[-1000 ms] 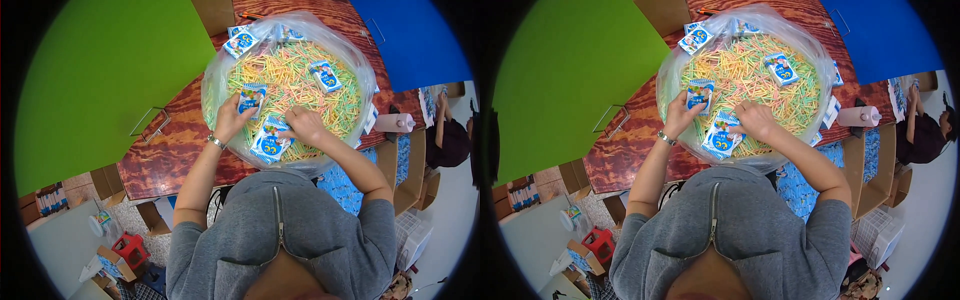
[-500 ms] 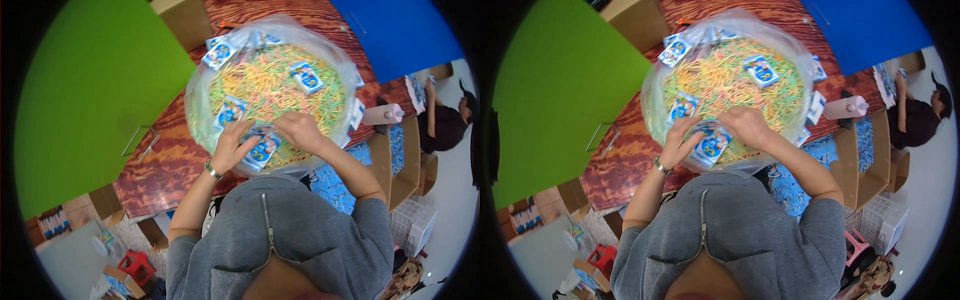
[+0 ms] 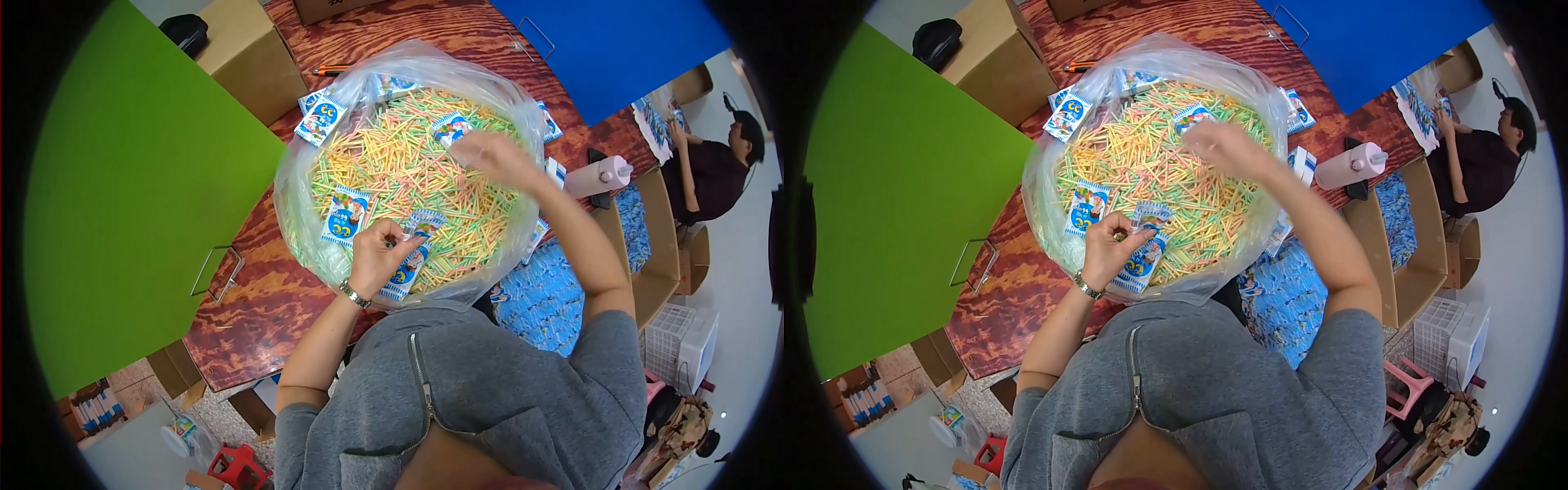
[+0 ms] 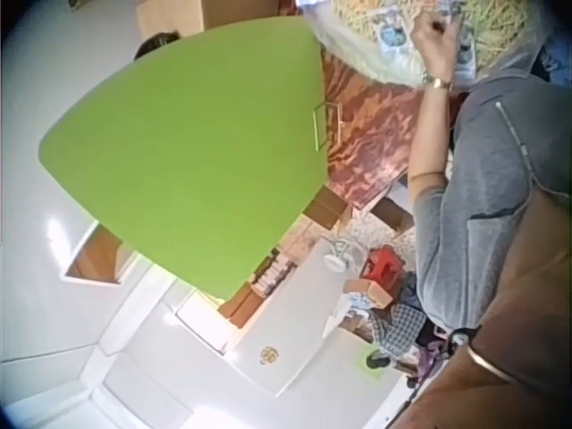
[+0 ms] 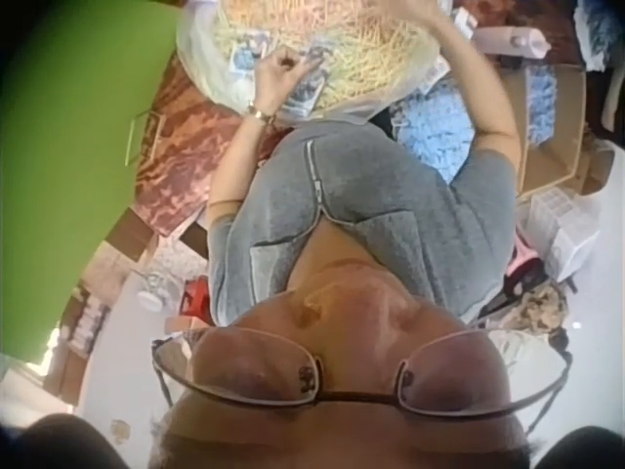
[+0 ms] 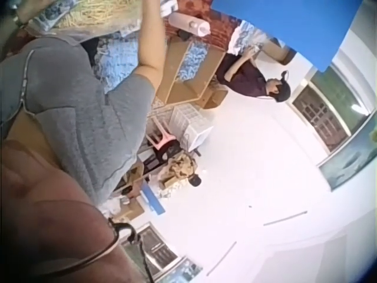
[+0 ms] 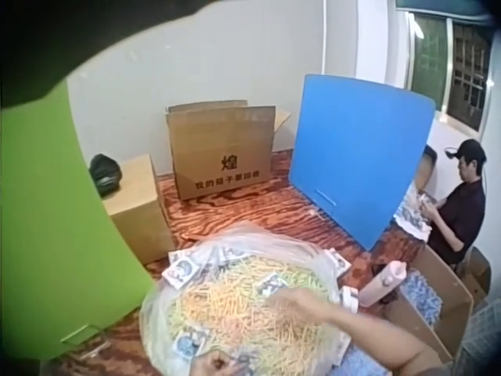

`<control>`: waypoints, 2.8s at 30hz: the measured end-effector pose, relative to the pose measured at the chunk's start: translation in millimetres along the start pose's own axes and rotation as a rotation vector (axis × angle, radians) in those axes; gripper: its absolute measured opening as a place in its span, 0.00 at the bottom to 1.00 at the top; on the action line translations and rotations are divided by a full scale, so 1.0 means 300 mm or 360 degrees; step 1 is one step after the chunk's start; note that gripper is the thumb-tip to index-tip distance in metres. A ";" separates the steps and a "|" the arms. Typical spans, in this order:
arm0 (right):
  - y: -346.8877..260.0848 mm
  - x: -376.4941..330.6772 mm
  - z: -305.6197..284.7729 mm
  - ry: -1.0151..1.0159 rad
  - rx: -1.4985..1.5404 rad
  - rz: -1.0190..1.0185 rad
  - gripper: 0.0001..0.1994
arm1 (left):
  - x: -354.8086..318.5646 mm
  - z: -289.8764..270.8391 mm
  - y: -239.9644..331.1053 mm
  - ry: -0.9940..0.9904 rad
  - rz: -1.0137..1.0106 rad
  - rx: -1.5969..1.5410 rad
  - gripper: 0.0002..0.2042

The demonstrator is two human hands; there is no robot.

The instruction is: The recorder is sorting blue packets out of a bowl filled with shredded paper filler.

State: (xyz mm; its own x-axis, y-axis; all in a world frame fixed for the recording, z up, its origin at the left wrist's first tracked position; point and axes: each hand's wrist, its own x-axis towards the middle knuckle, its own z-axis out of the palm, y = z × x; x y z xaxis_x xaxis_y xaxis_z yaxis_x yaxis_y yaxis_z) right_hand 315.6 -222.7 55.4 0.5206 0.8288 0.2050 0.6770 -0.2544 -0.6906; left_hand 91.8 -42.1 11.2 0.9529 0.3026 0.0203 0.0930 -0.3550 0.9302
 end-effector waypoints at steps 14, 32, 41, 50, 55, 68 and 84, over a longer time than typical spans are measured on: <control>0.481 0.131 0.017 -0.0769 -0.2147 0.0272 0.11 | 0.000 -0.010 0.031 0.0085 -0.0038 -0.0157 0.13; 0.054 0.057 -0.265 -0.0506 -0.1085 0.0187 0.12 | -0.003 -0.011 -0.042 0.0249 0.0087 -0.0215 0.11; -0.331 0.064 -0.110 -0.0731 -0.0375 -0.0209 0.12 | 0.029 -0.035 0.044 0.0636 0.0506 0.0327 0.13; -0.440 0.084 -0.033 -0.0731 -0.0727 -0.0174 0.12 | 0.012 -0.062 0.051 0.0693 0.0533 0.0384 0.12; -0.463 0.115 -0.056 -0.1026 -0.0757 -0.0126 0.13 | 0.004 -0.073 0.020 0.0703 0.0647 0.0472 0.13; -0.518 0.105 0.018 -0.0619 -0.0854 -0.0531 0.36 | -0.025 -0.103 0.002 0.0339 0.0533 0.0146 0.16; -0.232 -0.125 0.399 -0.0597 -0.0642 0.0182 0.20 | -0.065 -0.291 -0.213 -0.0237 -0.0287 0.0328 0.16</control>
State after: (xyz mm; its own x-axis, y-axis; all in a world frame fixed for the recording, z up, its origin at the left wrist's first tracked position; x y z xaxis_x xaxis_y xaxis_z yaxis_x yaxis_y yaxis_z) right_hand 186.8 -176.4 12.7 0.4316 0.8864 -0.1674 0.8108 -0.4626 -0.3587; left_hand 42.2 51.9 -16.6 0.9461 0.2496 -0.2066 0.3067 -0.4840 0.8195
